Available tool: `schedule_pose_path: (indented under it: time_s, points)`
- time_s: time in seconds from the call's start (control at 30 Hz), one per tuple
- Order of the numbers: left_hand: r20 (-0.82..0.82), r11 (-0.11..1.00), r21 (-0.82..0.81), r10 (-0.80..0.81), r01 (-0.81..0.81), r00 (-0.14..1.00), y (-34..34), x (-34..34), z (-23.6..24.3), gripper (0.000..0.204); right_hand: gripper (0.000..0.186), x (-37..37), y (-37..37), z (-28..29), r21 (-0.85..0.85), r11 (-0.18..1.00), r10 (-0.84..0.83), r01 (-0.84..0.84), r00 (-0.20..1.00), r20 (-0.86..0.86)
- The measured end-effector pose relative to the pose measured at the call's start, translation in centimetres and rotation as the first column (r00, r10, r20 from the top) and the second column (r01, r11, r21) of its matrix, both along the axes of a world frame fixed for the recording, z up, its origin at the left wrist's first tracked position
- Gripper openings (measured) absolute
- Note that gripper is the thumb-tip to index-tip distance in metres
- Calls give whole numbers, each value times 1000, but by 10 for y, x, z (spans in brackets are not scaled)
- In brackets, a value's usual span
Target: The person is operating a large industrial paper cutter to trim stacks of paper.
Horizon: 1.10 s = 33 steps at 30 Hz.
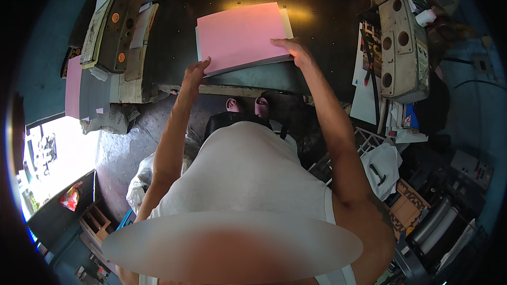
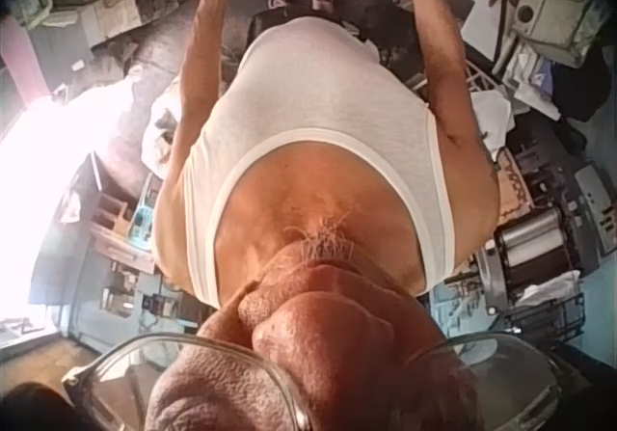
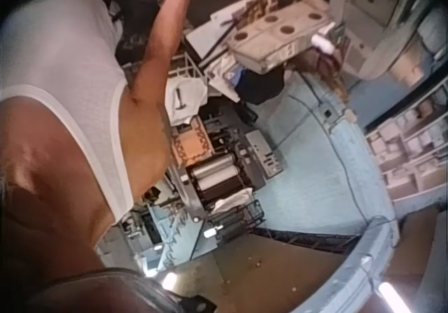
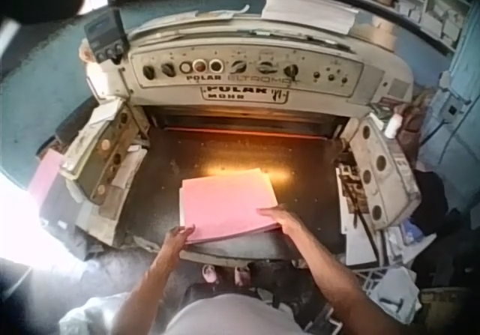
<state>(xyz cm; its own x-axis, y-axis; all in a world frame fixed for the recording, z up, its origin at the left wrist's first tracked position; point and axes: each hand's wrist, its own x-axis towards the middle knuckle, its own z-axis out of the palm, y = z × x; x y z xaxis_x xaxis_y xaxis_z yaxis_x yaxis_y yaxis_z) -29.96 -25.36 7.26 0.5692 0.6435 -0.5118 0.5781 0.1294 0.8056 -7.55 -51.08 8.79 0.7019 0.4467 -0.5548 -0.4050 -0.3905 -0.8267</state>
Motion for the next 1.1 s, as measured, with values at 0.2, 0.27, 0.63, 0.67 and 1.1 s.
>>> schedule_pose_path:
  time_s: [0.2, 0.27, 0.63, 0.67, 1.1]
  points:
    - [-146, 983, -151, -129, 106, 981, 11, 29, 11, 69, 43, 10, -9, -4, 81, 990, 107, -111, 993, 51]
    - [-159, 985, -151, -105, 81, 982, 17, 27, 3, 66, 43, 10, -5, -8, 115, 988, 105, -107, 994, 15]
    - [-20, 995, -96, -22, 20, 1000, 7, 26, -1, 43, 48, 4, -4, -24, 170, 985, -20, 19, 1000, 6]
    - [-40, 994, -105, -27, 23, 999, 7, 27, 0, 43, 48, 3, -5, -25, 209, 978, -8, -2, 999, 48]
    - [-68, 995, -105, -5, -2, 998, 8, 24, -2, 57, 55, 1, 0, -15, 210, 977, -6, -16, 995, 104]
